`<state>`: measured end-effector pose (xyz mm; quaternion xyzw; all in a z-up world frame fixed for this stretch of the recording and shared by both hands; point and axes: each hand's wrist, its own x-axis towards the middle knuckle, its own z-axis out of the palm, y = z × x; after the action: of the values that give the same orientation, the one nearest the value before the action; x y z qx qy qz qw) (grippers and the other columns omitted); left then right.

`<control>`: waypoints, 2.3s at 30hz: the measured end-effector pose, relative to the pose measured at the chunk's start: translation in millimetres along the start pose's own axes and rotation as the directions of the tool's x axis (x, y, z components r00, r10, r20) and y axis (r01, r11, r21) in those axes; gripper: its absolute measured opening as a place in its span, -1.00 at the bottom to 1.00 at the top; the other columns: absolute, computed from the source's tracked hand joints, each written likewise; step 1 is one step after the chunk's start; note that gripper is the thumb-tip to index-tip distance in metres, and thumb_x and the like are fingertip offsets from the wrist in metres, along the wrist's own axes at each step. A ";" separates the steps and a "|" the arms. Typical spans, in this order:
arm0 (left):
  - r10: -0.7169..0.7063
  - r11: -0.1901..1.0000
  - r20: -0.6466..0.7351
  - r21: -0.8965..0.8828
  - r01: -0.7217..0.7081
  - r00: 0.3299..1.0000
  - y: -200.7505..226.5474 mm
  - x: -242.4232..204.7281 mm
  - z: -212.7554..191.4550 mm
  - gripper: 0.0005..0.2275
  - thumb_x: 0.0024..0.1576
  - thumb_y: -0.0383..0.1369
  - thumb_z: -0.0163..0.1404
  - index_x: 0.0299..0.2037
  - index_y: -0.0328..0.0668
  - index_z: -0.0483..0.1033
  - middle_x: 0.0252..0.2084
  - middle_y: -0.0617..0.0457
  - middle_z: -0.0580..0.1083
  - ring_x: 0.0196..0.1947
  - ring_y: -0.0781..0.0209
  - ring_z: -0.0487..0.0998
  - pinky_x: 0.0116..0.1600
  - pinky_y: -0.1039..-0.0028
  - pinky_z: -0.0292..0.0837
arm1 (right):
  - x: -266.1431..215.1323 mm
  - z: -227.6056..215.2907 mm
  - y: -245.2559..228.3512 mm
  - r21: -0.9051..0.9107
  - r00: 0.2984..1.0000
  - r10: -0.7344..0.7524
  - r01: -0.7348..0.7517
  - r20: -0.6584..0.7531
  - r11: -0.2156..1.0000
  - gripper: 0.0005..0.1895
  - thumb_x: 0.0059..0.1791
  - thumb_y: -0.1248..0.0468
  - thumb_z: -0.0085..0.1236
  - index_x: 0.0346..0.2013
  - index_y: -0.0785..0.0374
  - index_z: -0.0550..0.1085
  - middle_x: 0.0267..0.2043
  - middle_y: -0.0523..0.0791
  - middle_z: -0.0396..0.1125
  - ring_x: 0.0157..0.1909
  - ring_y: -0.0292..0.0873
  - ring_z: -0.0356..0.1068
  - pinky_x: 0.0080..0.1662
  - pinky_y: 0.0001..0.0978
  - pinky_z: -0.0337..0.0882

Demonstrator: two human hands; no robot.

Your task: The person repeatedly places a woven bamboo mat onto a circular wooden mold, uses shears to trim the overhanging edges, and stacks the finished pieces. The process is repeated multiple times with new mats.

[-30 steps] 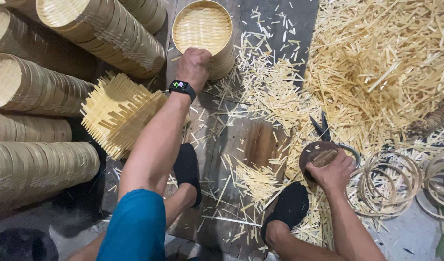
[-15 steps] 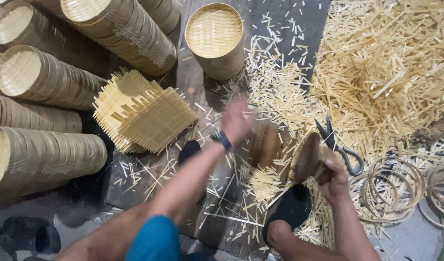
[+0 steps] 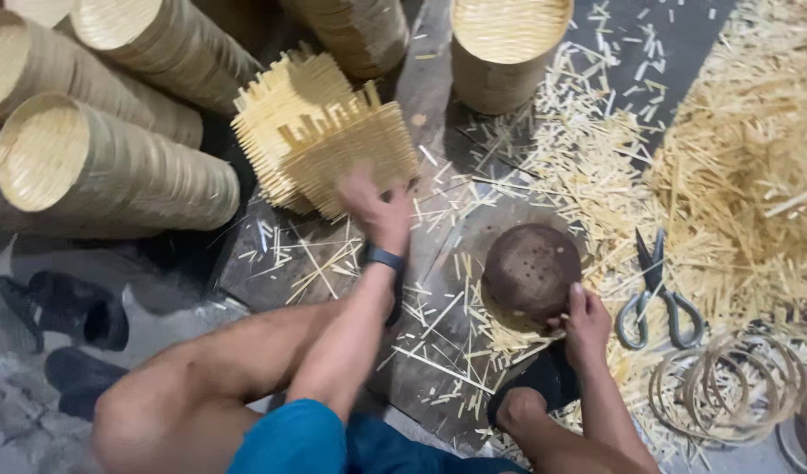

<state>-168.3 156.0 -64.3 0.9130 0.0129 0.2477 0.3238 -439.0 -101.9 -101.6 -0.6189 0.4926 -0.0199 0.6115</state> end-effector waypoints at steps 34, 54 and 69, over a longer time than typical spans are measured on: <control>0.028 0.692 0.813 -0.436 0.575 0.582 61.3 -9.6 3.7 -0.80 0.12 -0.43 0.21 -0.06 -0.22 0.61 -0.27 0.11 0.59 -0.29 0.42 0.56 -0.15 0.61 0.50 | -7.3 -46.6 -56.4 0.498 0.906 -0.322 0.152 0.275 0.854 -0.50 0.05 0.00 0.03 0.17 0.23 0.42 0.01 -0.21 0.45 -0.01 -0.37 0.44 -0.02 -0.50 0.49; -0.102 0.344 0.995 0.057 0.937 -0.022 2.8 -81.3 42.8 -0.80 0.18 -0.42 0.10 -0.05 -0.38 0.57 -0.21 0.03 0.60 -0.26 0.29 0.63 -0.13 0.43 0.60 | 18.5 -27.3 -6.0 0.129 0.952 -0.211 0.244 -0.223 0.961 -0.80 -0.02 0.41 0.36 -0.16 0.38 0.53 -0.24 -0.09 0.48 -0.24 -0.31 0.46 -0.15 -0.51 0.49; -0.518 0.481 0.312 -0.664 0.573 0.797 -35.9 81.5 -72.3 -0.64 0.17 -0.42 0.21 0.08 -0.54 0.49 -0.01 -0.27 0.58 -0.02 -0.05 0.64 0.19 0.06 0.66 | 23.4 -40.4 -28.6 0.655 0.978 -0.193 0.193 -0.073 0.731 -0.83 0.18 0.27 0.12 -0.03 0.32 0.42 -0.11 -0.13 0.42 -0.12 -0.26 0.42 0.00 -0.39 0.50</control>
<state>-125.2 241.7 -1.3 0.6604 0.1908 0.0842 0.7214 -435.6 -153.1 -82.7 -0.4116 0.3869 -0.2554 0.7846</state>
